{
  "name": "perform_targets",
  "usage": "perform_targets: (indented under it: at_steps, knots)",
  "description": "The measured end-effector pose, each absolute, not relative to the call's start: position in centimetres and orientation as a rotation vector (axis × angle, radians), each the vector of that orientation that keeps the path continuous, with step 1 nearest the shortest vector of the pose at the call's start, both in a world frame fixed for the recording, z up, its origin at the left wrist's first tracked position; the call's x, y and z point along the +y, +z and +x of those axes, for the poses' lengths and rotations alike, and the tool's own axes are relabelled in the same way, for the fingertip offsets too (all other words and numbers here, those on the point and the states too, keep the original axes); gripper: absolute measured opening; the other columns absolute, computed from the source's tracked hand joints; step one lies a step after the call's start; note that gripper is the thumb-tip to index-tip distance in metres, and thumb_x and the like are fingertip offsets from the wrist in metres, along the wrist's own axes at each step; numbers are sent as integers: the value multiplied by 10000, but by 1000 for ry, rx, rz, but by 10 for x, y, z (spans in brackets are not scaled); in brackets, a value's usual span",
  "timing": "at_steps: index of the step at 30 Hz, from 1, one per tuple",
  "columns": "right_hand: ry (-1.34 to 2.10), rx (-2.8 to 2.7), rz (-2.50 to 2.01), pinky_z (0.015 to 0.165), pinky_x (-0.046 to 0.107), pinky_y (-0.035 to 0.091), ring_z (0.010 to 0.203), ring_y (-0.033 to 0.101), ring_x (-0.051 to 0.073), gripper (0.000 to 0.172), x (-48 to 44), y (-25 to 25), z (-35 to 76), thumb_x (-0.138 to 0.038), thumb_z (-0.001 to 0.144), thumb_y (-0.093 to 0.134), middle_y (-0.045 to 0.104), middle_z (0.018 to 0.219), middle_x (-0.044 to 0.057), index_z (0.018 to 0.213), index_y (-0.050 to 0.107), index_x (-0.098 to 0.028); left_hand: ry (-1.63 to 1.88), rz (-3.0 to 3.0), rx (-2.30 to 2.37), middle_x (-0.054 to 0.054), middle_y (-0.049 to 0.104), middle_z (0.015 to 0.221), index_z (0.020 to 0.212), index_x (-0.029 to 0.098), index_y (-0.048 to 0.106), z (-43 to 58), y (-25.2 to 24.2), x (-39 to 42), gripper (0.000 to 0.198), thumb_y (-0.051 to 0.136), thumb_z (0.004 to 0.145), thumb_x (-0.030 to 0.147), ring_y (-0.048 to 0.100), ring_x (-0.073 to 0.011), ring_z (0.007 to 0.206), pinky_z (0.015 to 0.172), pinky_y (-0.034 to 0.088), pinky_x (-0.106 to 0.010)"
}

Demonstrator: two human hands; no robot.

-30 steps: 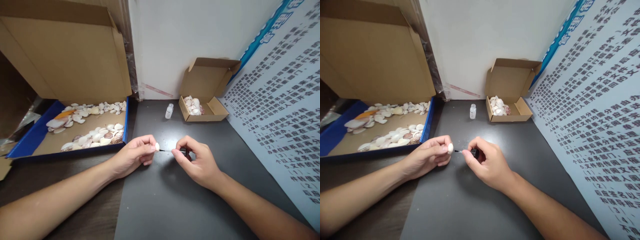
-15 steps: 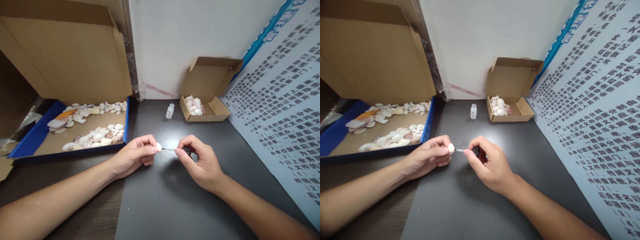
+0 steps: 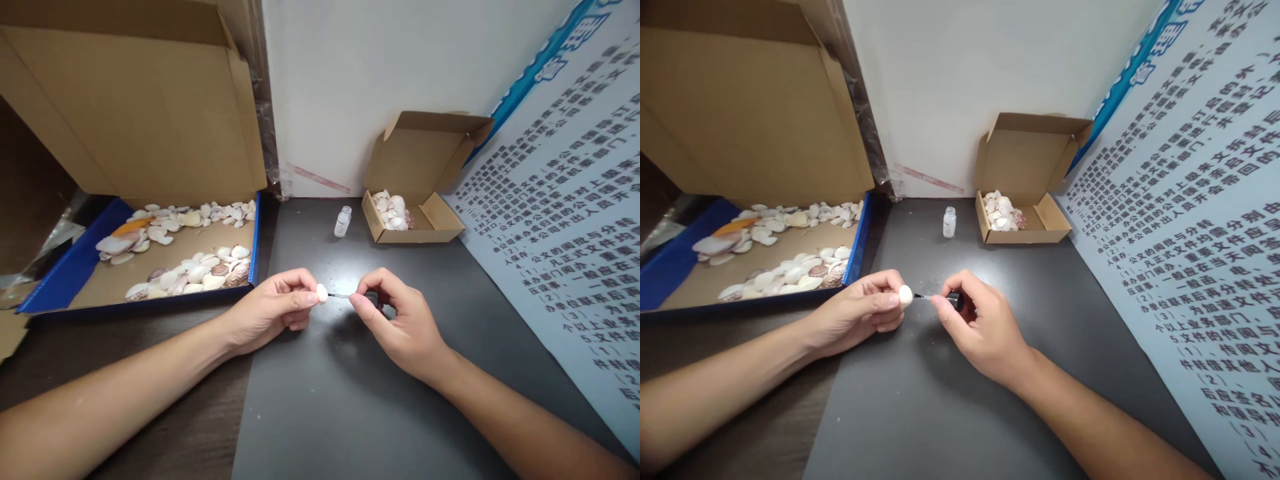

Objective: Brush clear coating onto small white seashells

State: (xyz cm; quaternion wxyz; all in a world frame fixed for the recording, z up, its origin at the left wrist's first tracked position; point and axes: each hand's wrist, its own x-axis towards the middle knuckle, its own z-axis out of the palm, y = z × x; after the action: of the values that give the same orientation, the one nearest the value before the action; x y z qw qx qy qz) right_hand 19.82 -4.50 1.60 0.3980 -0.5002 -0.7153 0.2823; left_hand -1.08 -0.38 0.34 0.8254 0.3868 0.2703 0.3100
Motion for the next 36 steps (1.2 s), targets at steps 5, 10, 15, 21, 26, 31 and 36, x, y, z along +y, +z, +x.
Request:
perform_targets:
  at_steps: [5, 10, 15, 21, 26, 31, 36]
  knots:
    - [749, -1797, -1200, 513, 213, 380, 537, 454, 104, 88, -45, 14, 198, -232, 906, 573, 498, 635, -59, 834, 524, -224, 665, 875, 574, 76, 424, 546, 751, 172, 653, -10, 3, -5, 153, 759, 776, 279, 319, -44, 481, 497, 269, -204]
    - [771, -1755, -1171, 500, 214, 355, 528, 434, 98, 87, -46, 11, 197, -219, 922, 550, 492, 643, -60, 840, 524, -222, 676, 892, 601, 79, 428, 555, 751, 172, 633, -8, 3, -6, 167, 754, 779, 283, 317, -41, 480, 496, 264, -203]
    - [854, -1701, -1154, 476, 228, 316, 510, 382, 101, 123, -46, 9, 199, -258, 954, 515, 433, 626, -61, 838, 515, -219, 679, 911, 636, 77, 435, 568, 752, 168, 612, -8, 3, -6, 212, 767, 758, 313, 311, -44, 481, 493, 257, -208]
    - [1058, -1543, -1124, 456, 232, 293, 503, 345, 106, 216, -44, 3, 200, -363, 983, 483, 386, 612, -59, 825, 511, -218, 660, 946, 668, 79, 415, 554, 758, 172, 597, -8, 3, -6, 232, 755, 764, 342, 314, -54, 482, 496, 248, -221]
    - [1308, -1292, -1036, 428, 216, 228, 464, 275, 93, 272, -42, 4, 192, -436, 986, 464, 322, 564, -86, 831, 507, -217, 624, 1010, 696, 65, 439, 563, 755, 164, 593, -10, 1, -5, 241, 745, 776, 351, 363, -65, 504, 505, 253, -226]
    - [1356, -1281, -1117, 456, 226, 234, 479, 259, 102, 323, -39, 6, 189, -469, 988, 428, 295, 554, -86, 816, 508, -207, 634, 960, 658, 66, 448, 566, 755, 162, 596, -11, 1, -4, 238, 745, 772, 347, 357, -60, 495, 496, 261, -219]
    - [1416, -1271, -1078, 496, 240, 273, 510, 271, 118, 289, -39, 5, 191, -432, 989, 415, 282, 587, -76, 834, 513, -209, 631, 916, 635, 61, 461, 569, 757, 160, 608, -12, 1, -3, 220, 749, 773, 328, 360, -60, 492, 485, 265, -214]
